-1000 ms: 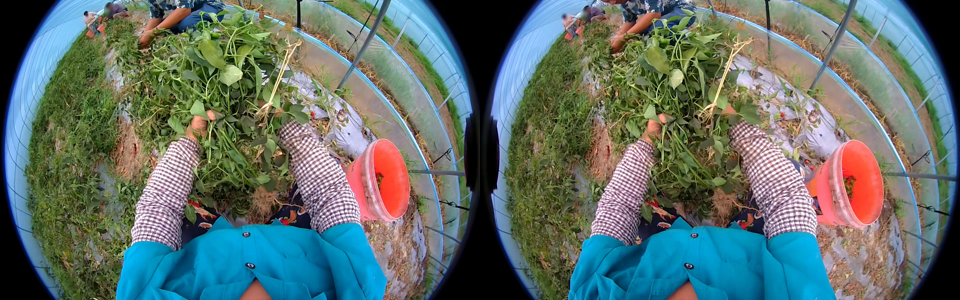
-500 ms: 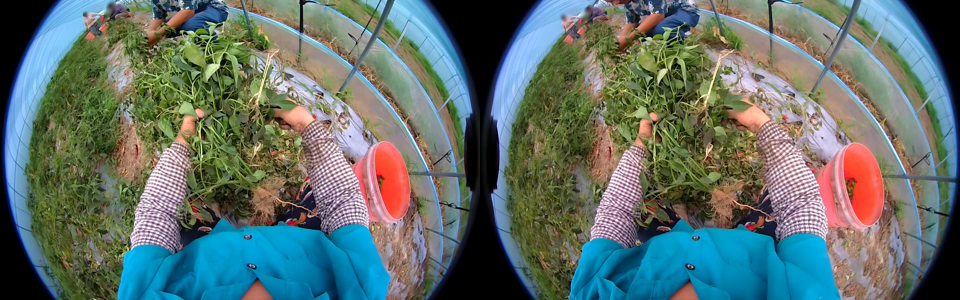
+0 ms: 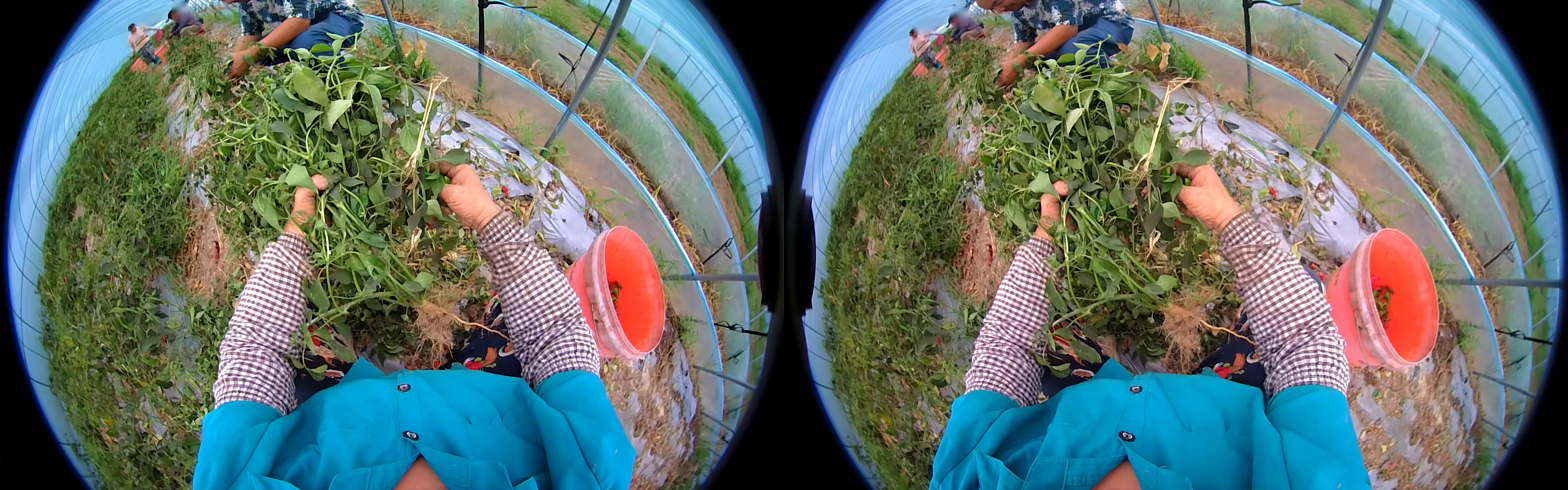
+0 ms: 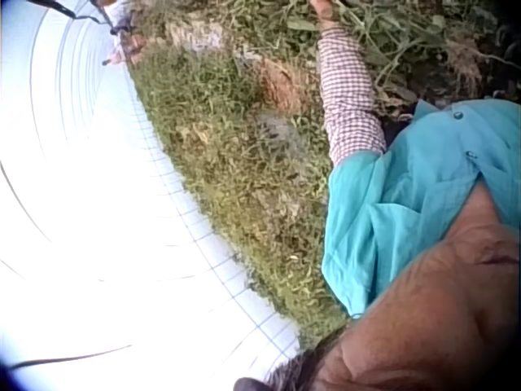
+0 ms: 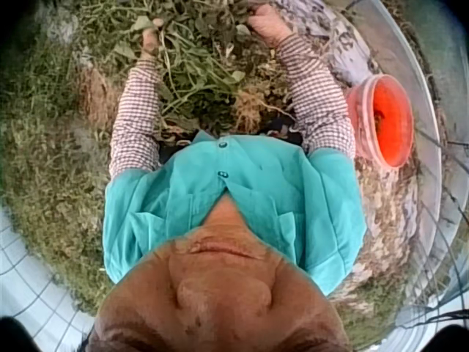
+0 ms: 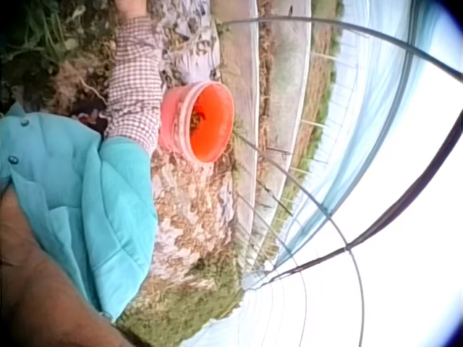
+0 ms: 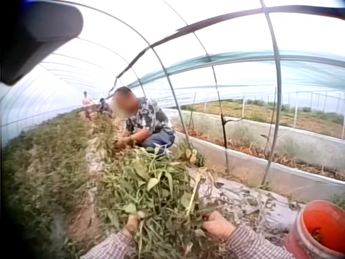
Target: The person harvests peppers by hand, pulling plants from the soil and picking individual peppers from the branches. The harvested peppers are placed into a red bucket on the ground.
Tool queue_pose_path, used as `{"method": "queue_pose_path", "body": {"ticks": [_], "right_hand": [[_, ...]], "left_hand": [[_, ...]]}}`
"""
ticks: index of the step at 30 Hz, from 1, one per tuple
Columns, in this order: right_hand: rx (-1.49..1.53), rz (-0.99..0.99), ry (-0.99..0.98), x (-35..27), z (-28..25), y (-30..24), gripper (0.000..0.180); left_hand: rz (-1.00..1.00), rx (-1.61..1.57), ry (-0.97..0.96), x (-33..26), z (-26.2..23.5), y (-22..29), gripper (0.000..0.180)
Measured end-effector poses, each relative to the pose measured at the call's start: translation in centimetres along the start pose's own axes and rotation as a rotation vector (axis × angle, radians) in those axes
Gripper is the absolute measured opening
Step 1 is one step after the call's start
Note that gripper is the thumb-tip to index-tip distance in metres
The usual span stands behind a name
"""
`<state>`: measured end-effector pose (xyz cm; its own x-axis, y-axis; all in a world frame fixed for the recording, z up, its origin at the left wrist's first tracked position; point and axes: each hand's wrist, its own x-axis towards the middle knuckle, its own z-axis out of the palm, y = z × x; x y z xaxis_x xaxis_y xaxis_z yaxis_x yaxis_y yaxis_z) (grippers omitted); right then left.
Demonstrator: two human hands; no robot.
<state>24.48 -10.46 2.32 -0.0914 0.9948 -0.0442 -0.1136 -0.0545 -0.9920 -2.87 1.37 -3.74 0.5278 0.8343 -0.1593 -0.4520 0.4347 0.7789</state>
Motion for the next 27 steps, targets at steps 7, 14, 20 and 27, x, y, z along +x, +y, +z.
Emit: {"method": "queue_pose_path", "body": {"ticks": [7, 14, 20, 27], "right_hand": [[-0.667, -0.335, 0.394, 1.3, -1.1, 1.5, 0.022], [-0.959, -0.303, 0.598, 2.7, -2.3, 2.5, 0.028], [-1.087, -0.300, 0.517, 2.5, -3.9, 2.8, 0.022], [-0.991, -0.080, 0.760, 3.0, -12.2, 7.4, 0.013]], "left_hand": [[0.101, 0.186, 0.022, 0.5, -1.2, -1.2, 0.009], [0.180, 0.237, -0.025, -0.9, -1.4, -0.9, 0.011], [0.406, 0.392, -0.203, -2.0, 1.6, -0.8, 0.012], [0.311, 0.243, -0.253, -1.9, -3.5, 1.6, 0.012]]}}
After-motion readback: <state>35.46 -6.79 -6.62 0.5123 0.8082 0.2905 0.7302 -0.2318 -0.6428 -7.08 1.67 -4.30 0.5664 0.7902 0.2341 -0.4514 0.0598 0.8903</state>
